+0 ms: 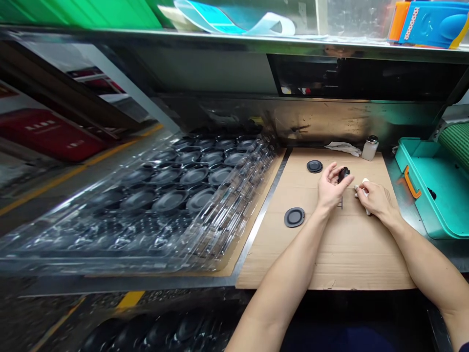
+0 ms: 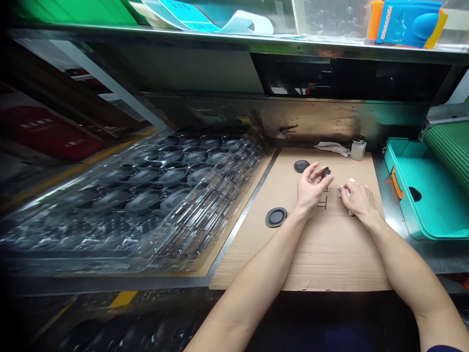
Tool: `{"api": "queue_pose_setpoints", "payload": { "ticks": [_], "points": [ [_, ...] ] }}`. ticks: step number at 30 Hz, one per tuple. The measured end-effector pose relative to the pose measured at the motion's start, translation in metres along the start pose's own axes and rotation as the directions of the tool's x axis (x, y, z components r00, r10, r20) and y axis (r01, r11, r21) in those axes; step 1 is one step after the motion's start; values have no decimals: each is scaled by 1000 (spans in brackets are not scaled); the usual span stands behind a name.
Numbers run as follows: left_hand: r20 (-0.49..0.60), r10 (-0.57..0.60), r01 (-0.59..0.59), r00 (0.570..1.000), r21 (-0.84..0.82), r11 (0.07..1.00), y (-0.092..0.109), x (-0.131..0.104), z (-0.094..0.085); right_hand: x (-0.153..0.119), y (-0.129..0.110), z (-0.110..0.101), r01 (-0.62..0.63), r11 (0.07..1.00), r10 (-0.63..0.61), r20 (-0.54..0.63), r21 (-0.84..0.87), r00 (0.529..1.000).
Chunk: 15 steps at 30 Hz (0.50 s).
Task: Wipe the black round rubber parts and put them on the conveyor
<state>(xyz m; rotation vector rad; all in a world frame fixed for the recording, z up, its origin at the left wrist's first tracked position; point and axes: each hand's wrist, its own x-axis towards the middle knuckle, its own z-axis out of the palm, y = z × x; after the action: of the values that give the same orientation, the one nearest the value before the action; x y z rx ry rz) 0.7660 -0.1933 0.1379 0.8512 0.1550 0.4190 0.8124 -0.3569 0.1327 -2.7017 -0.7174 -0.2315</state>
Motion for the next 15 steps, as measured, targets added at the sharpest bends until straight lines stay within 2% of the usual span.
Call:
{"api": "queue_pose_setpoints", "payload": {
  "ticks": [2,4,7,9,10,11,13,15],
  "points": [
    [24,103,-104,994,74,992,-1,-8,2,-1,-1,-1,40,999,-40,-4,-19,999],
    [65,123,-128,990,79,989,1,-15,4,-1,-1,-1,69,997,-68,4,-37,998],
    [27,140,-142,990,73,987,5,-21,7,-1,0,2,130,991,-130,58,11,990],
    [10,209,-206,978,196,959,5,-20,7,-2,0,5,220,969,-232,110,109,966],
    [37,267,-265,963,317,911,4,-18,6,-3,0,6,270,948,-293,135,168,947],
    [95,329,-335,940,455,825,2,-15,4,-4,0,7,311,924,-349,155,223,924],
    [257,425,-477,868,669,571,-3,-9,-2,-5,-1,9,355,886,-418,183,297,890],
    [375,479,-569,794,737,365,-8,-5,-7,-5,-1,9,364,879,-434,201,308,878]
  ]
}}
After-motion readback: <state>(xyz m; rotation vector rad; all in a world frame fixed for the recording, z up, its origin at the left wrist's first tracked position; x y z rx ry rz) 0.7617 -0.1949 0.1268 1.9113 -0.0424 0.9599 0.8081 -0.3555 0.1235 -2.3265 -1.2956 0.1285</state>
